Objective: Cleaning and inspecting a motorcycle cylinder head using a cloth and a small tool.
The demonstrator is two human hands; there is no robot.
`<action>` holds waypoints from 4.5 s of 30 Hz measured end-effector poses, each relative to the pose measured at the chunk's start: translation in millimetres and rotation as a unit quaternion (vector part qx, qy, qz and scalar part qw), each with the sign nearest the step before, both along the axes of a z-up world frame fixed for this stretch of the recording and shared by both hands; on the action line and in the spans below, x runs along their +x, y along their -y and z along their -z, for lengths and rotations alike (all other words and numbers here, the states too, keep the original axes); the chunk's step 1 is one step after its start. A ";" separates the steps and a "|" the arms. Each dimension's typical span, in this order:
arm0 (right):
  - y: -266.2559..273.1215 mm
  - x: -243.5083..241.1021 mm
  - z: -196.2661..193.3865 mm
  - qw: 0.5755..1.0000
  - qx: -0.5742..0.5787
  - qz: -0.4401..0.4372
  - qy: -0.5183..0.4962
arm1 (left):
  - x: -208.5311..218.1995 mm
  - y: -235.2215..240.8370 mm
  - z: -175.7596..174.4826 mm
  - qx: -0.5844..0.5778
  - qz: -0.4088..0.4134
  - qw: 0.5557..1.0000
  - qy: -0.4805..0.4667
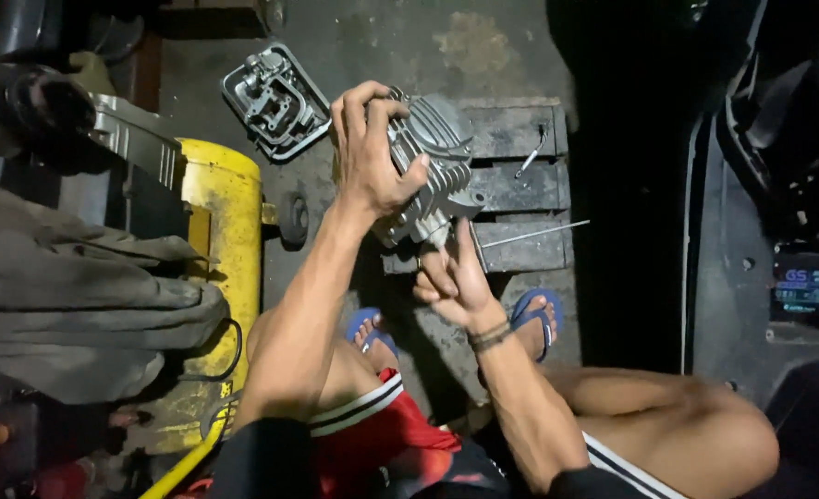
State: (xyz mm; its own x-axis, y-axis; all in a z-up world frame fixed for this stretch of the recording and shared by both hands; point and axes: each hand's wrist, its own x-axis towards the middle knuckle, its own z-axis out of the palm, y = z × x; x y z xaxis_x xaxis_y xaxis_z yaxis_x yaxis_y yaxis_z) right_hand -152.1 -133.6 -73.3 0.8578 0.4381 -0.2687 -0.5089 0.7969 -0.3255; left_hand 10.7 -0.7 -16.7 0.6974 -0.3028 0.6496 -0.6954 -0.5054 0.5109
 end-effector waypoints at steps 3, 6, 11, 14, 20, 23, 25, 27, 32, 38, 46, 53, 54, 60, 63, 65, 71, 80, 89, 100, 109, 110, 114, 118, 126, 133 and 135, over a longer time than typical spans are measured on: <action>0.7 -14.4 -47.7 1.000 0.002 0.025 -0.018 | 0.3 0.8 4.1 -0.002 -0.003 1.000 0.005; 1.2 -14.6 -41.6 0.999 0.005 0.031 -0.023 | 0.6 1.8 12.9 -0.018 0.000 1.000 0.003; 0.6 -1.7 -21.8 0.999 0.033 0.015 0.008 | 3.9 -2.4 4.1 -0.004 -0.002 1.000 0.008; 6.5 -17.5 -30.6 1.000 0.009 0.015 -0.009 | -1.7 -0.7 8.8 0.003 -0.001 1.000 -0.003; 13.6 -6.6 10.4 0.998 -0.058 -0.030 -0.013 | -2.1 -1.3 -5.5 0.003 -0.007 1.000 -0.003; 17.4 -5.2 6.2 0.982 -0.176 -0.061 0.030 | 0.8 -2.0 5.1 0.011 -0.002 1.000 -0.008; 11.3 -4.9 -10.5 0.976 -0.206 -0.065 0.034 | -5.3 -1.4 8.9 0.026 -0.001 0.999 -0.025; 0.3 11.0 -40.1 0.945 -0.307 -0.034 0.110 | 1.0 -3.4 5.9 0.023 -0.002 0.999 -0.024; 15.1 0.0 -24.6 0.933 -0.353 -0.032 0.065 | 1.0 -1.8 3.6 0.021 -0.003 1.000 -0.021; 16.9 -10.1 -19.5 0.881 -0.450 -0.086 0.120 | -4.2 -3.4 2.9 0.024 -0.010 0.999 -0.024; 17.8 -12.6 -19.7 0.699 -0.698 -0.117 0.102 | -14.3 -0.1 -12.3 0.007 -0.016 1.000 -0.014; 21.9 -10.0 -43.0 0.469 -0.838 -0.106 0.259 | -11.1 2.1 -19.7 0.007 -0.011 1.000 -0.014; 20.9 -18.2 -45.3 0.413 -0.868 -0.132 0.241 | -11.6 1.5 -18.7 0.012 -0.016 1.000 -0.016; 17.3 -14.4 -25.4 0.292 -0.905 -0.069 0.301 | -12.0 1.1 -10.9 0.022 -0.017 0.999 -0.016; 25.9 -24.8 -24.1 0.304 -0.900 -0.079 0.304 | -9.5 2.4 -9.9 0.012 -0.020 1.000 0.003; 26.1 -6.3 -17.0 0.280 -0.898 -0.050 0.336 | 0.2 1.8 3.4 0.020 -0.028 0.999 0.016; 30.6 -20.7 -17.9 0.250 -0.902 -0.018 0.351 | -11.3 -0.9 -7.2 0.016 -0.020 0.999 0.019; 33.1 -22.0 -21.4 0.234 -0.910 -0.048 0.339 | -13.7 -3.5 -8.0 0.020 -0.021 0.999 0.017; 44.9 -31.4 -32.8 0.223 -0.909 -0.043 0.350 | -8.5 -1.9 -4.2 0.021 -0.031 0.999 0.022; 91.7 -80.9 -88.5 0.940 -0.319 0.033 0.114 | -9.6 -4.9 2.0 0.026 -0.030 0.999 0.018; 102.2 -91.7 -89.6 0.958 0.109 0.097 0.248 | -32.5 -6.9 -35.2 0.007 -0.056 0.998 0.030; 100.8 -92.5 -91.9 0.958 0.089 0.106 0.250 | -34.0 -8.2 -36.4 0.003 -0.056 0.998 0.034; 102.9 -89.8 -77.4 0.961 0.028 0.141 0.235 | -37.8 -13.9 -37.4 0.004 -0.048 0.998 0.040; 104.2 -86.5 -65.7 0.964 0.018 0.143 0.223 | -37.4 -24.5 -24.0 0.024 -0.048 0.998 0.020; 94.1 -79.6 -59.0 0.962 -0.146 0.230 0.036 | -40.3 -44.0 14.6 0.216 -0.015 0.974 -0.065; 84.4 -77.8 -67.0 0.950 -0.210 0.230 -0.034 | -31.7 -33.3 29.9 0.200 -0.024 0.977 -0.068; 82.8 -77.7 -66.1 0.945 -0.235 0.222 -0.041 | -28.4 -29.2 28.7 0.174 -0.012 0.984 -0.043</action>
State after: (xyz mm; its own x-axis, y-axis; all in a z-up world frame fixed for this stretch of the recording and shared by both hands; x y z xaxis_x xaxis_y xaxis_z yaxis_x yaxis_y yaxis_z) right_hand -229.9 -216.4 -7.2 0.8970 -0.1442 -0.4179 -0.1979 0.7144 -0.6712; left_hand -17.7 28.5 -45.4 0.7555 -0.4785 0.4476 -0.6422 -0.6763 0.3609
